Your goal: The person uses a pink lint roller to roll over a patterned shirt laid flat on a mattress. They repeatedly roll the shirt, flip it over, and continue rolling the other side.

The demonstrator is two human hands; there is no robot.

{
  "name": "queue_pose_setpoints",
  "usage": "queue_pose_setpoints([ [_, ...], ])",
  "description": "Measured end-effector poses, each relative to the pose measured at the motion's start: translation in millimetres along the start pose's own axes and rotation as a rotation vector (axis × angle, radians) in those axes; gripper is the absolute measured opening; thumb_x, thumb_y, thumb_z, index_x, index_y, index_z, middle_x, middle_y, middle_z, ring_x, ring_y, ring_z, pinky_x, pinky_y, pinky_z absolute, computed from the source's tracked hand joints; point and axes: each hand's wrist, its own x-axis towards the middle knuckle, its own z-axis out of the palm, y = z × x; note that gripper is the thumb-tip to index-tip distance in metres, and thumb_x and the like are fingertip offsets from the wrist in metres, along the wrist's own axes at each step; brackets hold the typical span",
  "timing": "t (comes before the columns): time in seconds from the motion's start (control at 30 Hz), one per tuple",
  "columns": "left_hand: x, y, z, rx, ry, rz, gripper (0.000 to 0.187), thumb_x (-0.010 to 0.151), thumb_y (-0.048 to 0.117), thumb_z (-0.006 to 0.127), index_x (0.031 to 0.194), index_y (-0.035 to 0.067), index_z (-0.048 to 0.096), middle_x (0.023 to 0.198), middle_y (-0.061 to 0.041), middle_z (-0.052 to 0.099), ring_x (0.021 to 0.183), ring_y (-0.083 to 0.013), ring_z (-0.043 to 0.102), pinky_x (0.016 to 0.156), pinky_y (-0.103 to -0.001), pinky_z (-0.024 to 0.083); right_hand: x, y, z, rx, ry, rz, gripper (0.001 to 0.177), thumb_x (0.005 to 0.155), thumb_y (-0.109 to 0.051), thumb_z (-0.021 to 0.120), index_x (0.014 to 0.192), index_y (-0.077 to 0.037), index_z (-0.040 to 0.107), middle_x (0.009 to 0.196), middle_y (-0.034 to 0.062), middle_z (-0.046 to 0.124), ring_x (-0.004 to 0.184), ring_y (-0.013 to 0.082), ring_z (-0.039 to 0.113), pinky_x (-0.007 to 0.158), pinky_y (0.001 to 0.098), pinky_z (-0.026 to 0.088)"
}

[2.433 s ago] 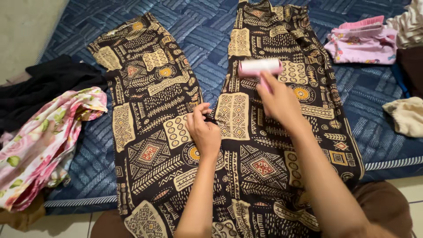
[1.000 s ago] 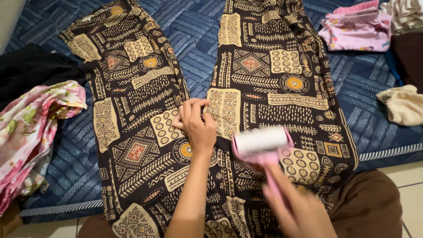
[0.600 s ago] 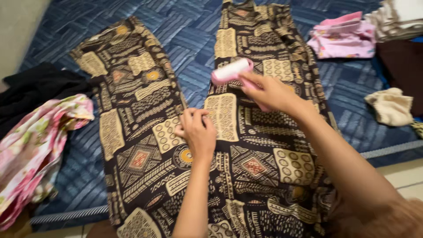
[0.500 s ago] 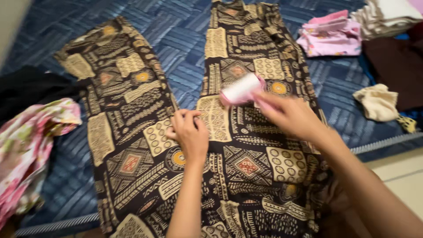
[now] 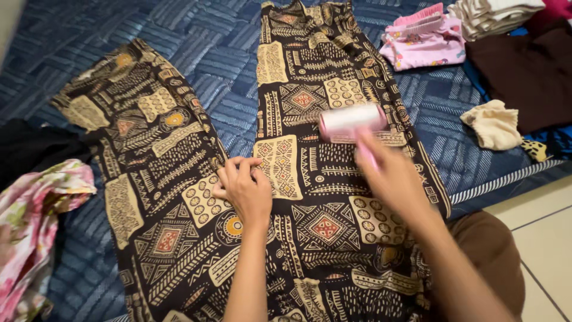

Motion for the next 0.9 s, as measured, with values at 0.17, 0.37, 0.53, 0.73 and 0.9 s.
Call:
queue_pose_setpoints([
  [0.17, -0.7, -0.1, -1.4, 0.027, -0.009, -0.004, 0.017, 0.084, 0.01, 0.061, 0.092, 0.018, 0.073, 0.108, -0.001, 0.062, 0.111, -0.0213, 0.053, 0.097, -0.047, 0.027, 126.7, 10.3, 0.4, -0.118, -0.181, 0.044, 0.05, 0.096, -0.042, 0.055, 0.144, -0.027, 0.061, 0.093, 0.0179, 0.076, 0.08, 0.032, 0.073, 0.076, 0.0439, 0.054],
  [0.37, -1.8, 0.2, 0.3, 0.021, -0.012, 0.021, 0.018, 0.086, 0.011, 0.06, 0.094, 0.02, 0.073, 0.109, 0.0, 0.062, 0.112, -0.0215, 0.053, 0.097, -0.046, 0.026, 43.3, 28.7, -59.5, -0.193, -0.09, -0.031, 0.046, 0.099, -0.045, 0.057, 0.144, -0.031, 0.061, 0.093, 0.0184, 0.074, 0.081, 0.0374, 0.071, 0.074, 0.047, 0.054],
  [0.53, -2.6, -2.1, 0.9, 0.017, -0.054, 0.018, 0.019, 0.087, 0.011, 0.059, 0.095, 0.019, 0.074, 0.109, 0.001, 0.062, 0.109, -0.0204, 0.052, 0.096, -0.045, 0.026, -134.7, 12.9, -100.9, -0.091, 0.05, 0.174, 0.053, 0.097, -0.036, 0.06, 0.15, -0.033, 0.057, 0.092, 0.0144, 0.067, 0.076, 0.0282, 0.067, 0.068, 0.0395, 0.055],
  [0.73, -3.1, -3.1, 1.8, 0.036, -0.053, 0.021, 0.018, 0.087, 0.011, 0.058, 0.095, 0.019, 0.073, 0.108, 0.001, 0.062, 0.108, -0.0209, 0.052, 0.096, -0.045, 0.026, -127.1, 12.1, -92.7, -0.182, 0.021, 0.294, 0.056, 0.092, -0.039, 0.059, 0.148, -0.037, 0.054, 0.082, 0.0155, 0.068, 0.072, 0.0311, 0.069, 0.067, 0.0421, 0.055],
  [0.9, -1.3, 0.9, 2.0, 0.034, -0.029, 0.032, 0.017, 0.089, 0.012, 0.058, 0.094, 0.019, 0.073, 0.108, 0.001, 0.063, 0.108, -0.0204, 0.053, 0.097, -0.045, 0.026, 43.0, 33.9, -35.4, -0.361, 0.016, 0.218, 0.054, 0.101, -0.046, 0.051, 0.152, -0.031, 0.047, 0.102, 0.0255, 0.073, 0.095, 0.0487, 0.068, 0.084, 0.0588, 0.052],
])
